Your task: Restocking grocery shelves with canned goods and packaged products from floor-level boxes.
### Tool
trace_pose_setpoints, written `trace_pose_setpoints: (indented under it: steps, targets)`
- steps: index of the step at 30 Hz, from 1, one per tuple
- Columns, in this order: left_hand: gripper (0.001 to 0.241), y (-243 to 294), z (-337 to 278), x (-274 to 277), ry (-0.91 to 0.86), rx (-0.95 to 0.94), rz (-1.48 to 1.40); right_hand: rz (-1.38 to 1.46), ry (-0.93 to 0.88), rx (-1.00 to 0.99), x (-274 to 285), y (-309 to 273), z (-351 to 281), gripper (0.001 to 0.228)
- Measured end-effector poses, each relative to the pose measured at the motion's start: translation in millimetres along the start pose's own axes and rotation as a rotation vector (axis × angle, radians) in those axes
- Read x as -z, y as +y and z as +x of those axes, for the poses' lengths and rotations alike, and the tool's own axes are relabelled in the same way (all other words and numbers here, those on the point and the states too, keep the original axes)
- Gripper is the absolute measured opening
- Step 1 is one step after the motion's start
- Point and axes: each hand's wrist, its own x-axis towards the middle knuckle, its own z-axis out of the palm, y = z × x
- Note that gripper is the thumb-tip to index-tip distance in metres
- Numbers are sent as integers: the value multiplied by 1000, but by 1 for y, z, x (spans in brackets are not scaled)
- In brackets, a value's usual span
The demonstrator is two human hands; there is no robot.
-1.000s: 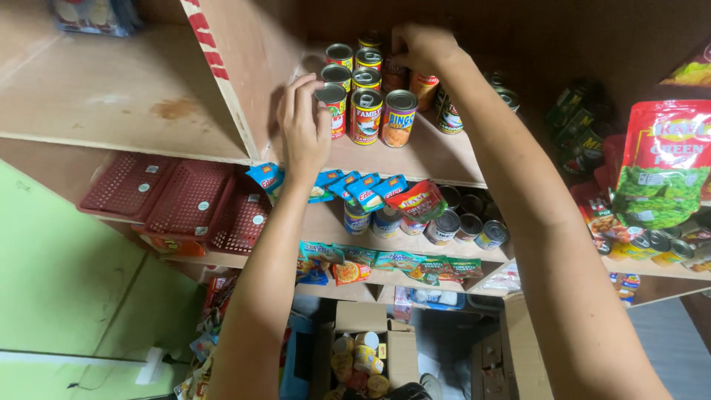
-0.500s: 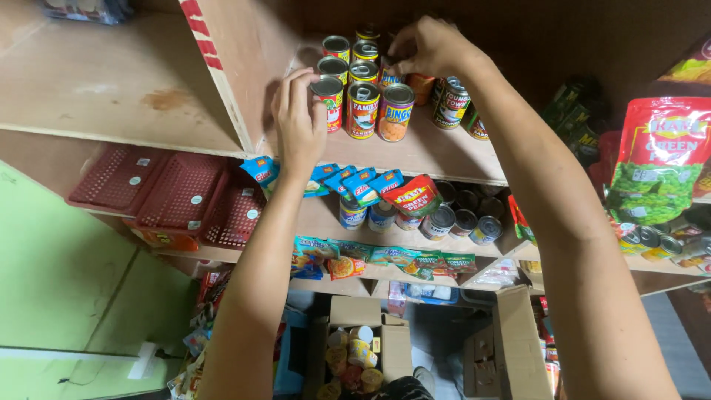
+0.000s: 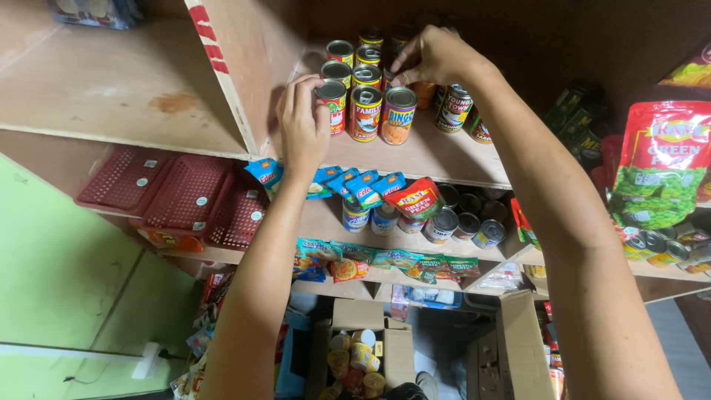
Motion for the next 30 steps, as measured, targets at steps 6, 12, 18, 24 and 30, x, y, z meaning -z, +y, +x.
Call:
trace_pose_setpoints:
  steps: [6, 12, 18, 24, 30]
  targets:
    - [28, -2, 0, 0, -1, -12, -6, 20, 12, -23, 0, 2, -3, 36]
    - [29, -2, -2, -1, -6, -1, -10, 97, 29, -71, -1, -1, -9, 37]
    - [29, -3, -2, -2, -9, -23, 8, 98, 61, -87, -1, -4, -14, 37]
    - [29, -4, -2, -2, -21, -12, -2, 114, 88, -67, -3, -2, -14, 37]
    - [30, -3, -3, -2, -19, -2, 3, 146, 83, -71, -3, 0, -15, 37]
